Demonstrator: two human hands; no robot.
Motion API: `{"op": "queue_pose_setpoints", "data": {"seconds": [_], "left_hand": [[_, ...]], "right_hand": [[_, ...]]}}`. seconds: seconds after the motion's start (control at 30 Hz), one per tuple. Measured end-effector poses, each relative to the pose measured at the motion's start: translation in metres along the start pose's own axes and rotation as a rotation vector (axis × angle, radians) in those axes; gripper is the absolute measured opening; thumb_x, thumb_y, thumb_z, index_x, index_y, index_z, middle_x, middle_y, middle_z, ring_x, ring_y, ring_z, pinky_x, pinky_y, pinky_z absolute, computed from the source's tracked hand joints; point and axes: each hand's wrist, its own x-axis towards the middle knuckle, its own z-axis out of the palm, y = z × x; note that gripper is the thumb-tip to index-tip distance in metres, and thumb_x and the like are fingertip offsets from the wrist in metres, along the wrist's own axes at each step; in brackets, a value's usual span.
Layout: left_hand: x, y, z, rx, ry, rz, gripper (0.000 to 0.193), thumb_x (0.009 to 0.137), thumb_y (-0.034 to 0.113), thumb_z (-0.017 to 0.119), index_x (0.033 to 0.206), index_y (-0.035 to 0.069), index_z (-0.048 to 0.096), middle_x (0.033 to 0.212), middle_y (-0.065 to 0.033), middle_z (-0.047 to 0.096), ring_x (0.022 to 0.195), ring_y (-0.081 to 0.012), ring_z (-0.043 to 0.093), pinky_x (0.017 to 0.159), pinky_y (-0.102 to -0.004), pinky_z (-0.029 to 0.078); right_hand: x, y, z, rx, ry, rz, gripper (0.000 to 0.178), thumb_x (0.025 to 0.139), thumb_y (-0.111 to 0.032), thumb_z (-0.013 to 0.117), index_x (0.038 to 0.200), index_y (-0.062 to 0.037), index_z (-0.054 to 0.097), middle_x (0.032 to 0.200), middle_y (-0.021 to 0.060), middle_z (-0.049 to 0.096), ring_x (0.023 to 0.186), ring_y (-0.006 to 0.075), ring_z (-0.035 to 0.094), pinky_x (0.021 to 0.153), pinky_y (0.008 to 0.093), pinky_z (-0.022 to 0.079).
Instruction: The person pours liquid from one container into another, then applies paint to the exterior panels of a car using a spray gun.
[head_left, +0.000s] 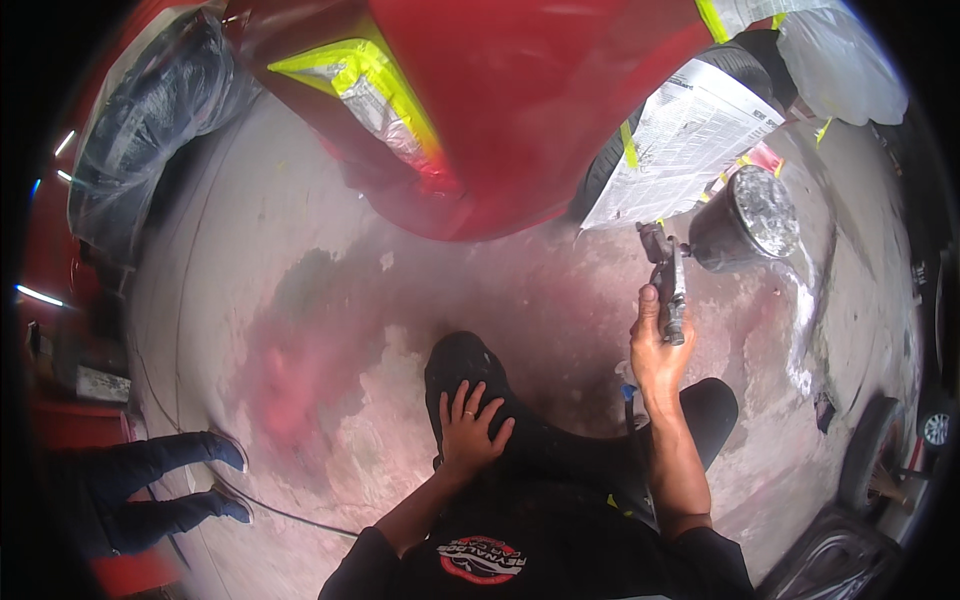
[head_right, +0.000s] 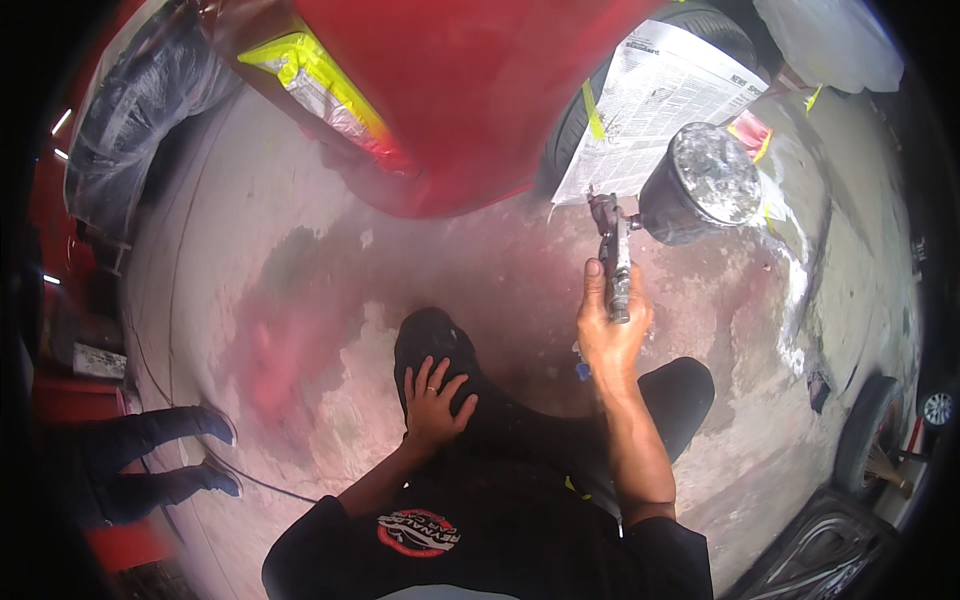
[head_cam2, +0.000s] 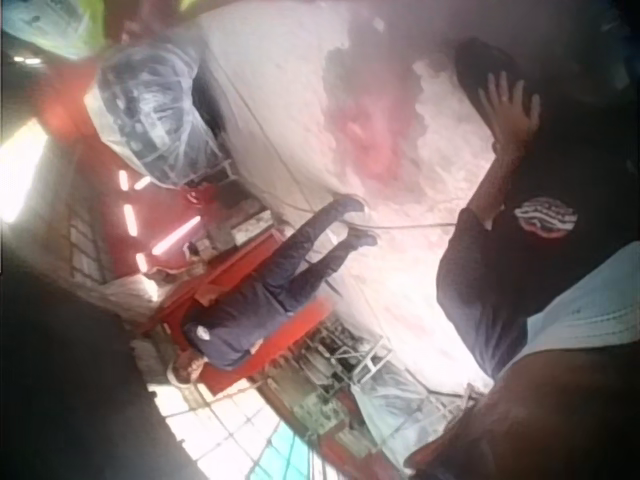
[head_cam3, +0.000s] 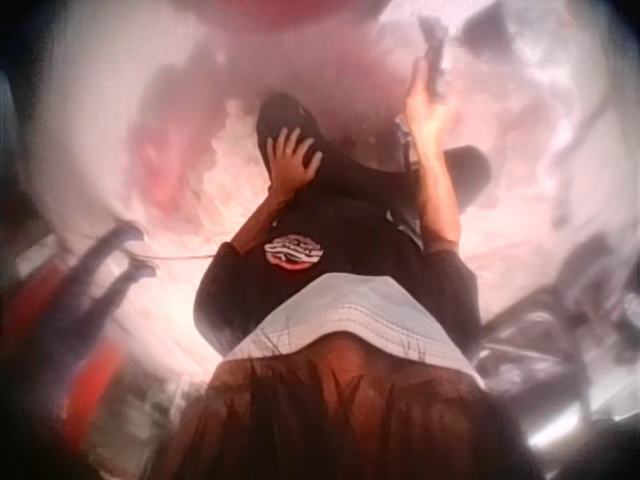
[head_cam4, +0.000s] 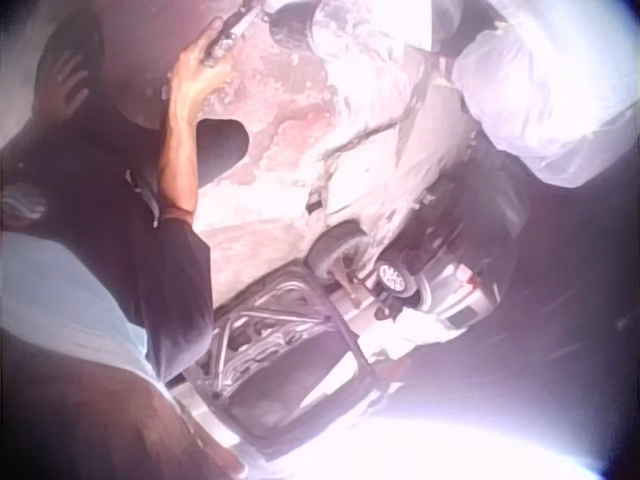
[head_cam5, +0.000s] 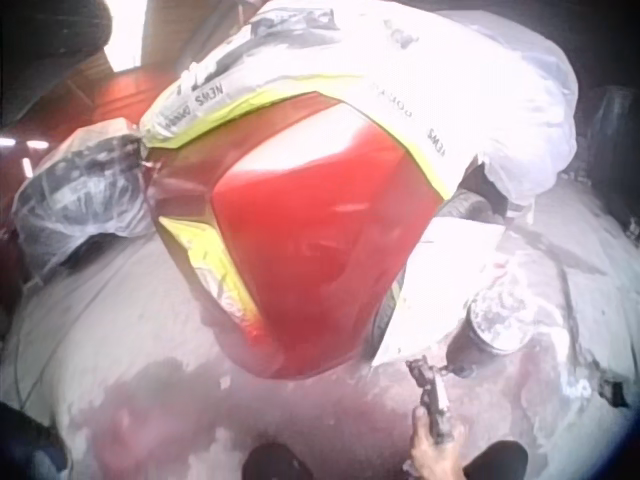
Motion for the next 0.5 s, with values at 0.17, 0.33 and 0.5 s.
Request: {"op": "queue_pose_setpoints", "data": {"seconds": [0.17,0.33,0.5], "left_hand": [[0.002,-0.004,0.003,-0.017,0.016,0.026,0.037,0.081,0.037,0.072,0.109,0.013,0.070,0.137,-0.0130,0.052,0.136,-0.0364,0.039,0.113,-0.0609,0.022],[-0.008,-0.002,0.001,-0.037,-0.009,0.039,0.037,0.080,0.038,0.073,0.108,0.015,0.071,0.138,-0.0128,0.052,0.135,-0.0363,0.039,0.112,-0.0624,0.022],[-0.023,0.009,-0.004,-0.134,-0.033,0.073,0.034,0.079,0.038,0.073,0.105,0.015,0.072,0.135,-0.0124,0.054,0.133,-0.0355,0.042,0.111,-0.0622,0.024]], "right_hand": [[-0.026,0.007,0.022,0.106,-0.222,-0.036,0.033,0.094,-0.033,0.068,0.100,-0.0006,0.064,0.062,0.0001,0.052,0.059,0.0088,0.046,0.053,0.0303,0.042],[-0.044,-0.016,0.017,0.283,-0.646,0.306,0.041,0.092,-0.038,0.070,0.085,0.0023,0.066,0.062,0.0002,0.055,0.060,0.0072,0.049,0.053,0.0283,0.042],[-0.033,0.001,0.022,0.093,-0.425,0.172,0.041,0.092,-0.037,0.069,0.083,0.0025,0.065,0.062,0.0040,0.058,0.058,0.0108,0.054,0.052,0.0307,0.043]]}}
